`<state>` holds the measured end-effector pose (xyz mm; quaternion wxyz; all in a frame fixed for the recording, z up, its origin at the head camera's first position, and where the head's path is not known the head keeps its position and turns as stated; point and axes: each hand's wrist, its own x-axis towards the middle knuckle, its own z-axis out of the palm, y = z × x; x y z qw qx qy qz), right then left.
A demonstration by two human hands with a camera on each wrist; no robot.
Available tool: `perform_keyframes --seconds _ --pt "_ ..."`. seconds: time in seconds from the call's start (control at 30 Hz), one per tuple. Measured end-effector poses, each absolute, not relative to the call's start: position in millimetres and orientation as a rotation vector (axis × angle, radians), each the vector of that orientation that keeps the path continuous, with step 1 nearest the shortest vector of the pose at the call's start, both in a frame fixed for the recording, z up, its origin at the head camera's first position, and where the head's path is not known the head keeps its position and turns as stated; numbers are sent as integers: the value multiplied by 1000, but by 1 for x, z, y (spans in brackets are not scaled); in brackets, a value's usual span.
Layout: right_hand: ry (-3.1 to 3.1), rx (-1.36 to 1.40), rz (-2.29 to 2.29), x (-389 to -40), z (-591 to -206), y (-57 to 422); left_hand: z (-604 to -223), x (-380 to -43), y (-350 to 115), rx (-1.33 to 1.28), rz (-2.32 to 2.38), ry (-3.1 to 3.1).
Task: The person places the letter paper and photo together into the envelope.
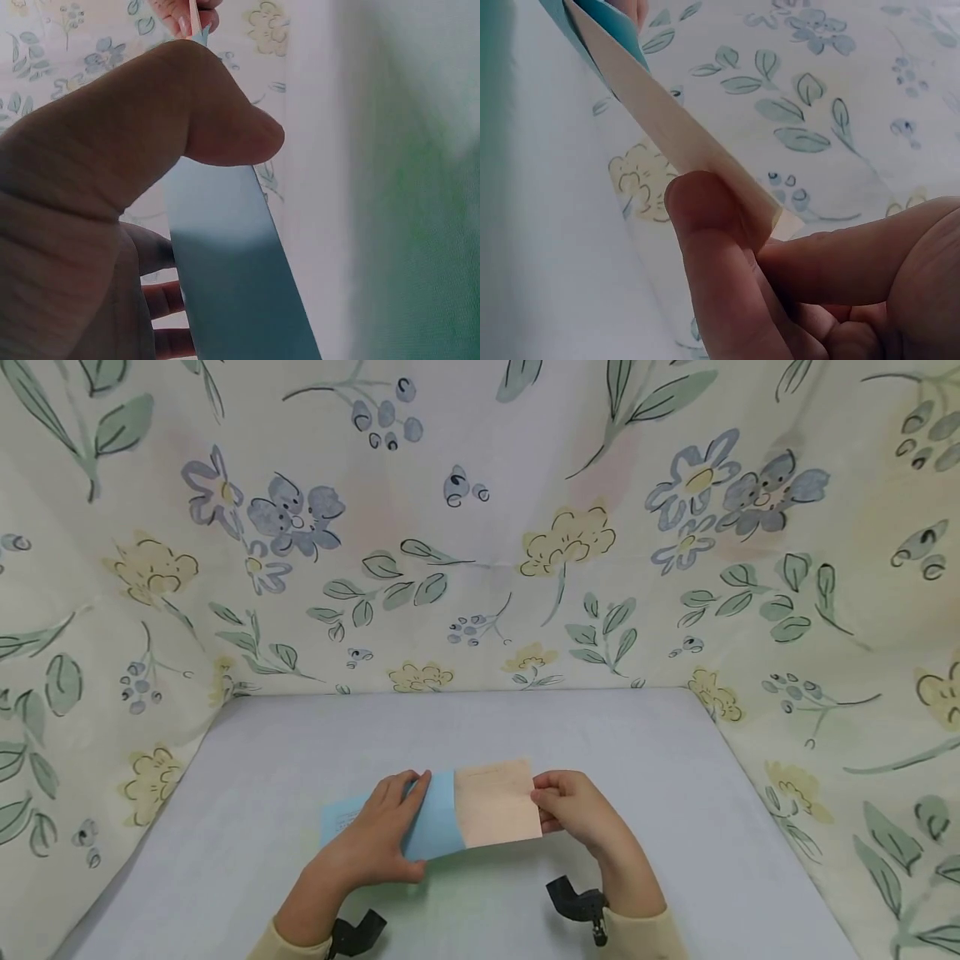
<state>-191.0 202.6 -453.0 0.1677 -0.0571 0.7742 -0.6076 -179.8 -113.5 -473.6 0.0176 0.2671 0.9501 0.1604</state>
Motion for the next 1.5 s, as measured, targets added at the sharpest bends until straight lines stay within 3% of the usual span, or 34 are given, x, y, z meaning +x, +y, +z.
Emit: perform_keyframes --seconds 0.5,1.5 --pt "2381 -50 -1612 -182 -444 188 -476 -180 -108 908 438 2942" --pt "2374 -335 -1468 -181 -455 160 -476 -175 -97 903 355 2945"
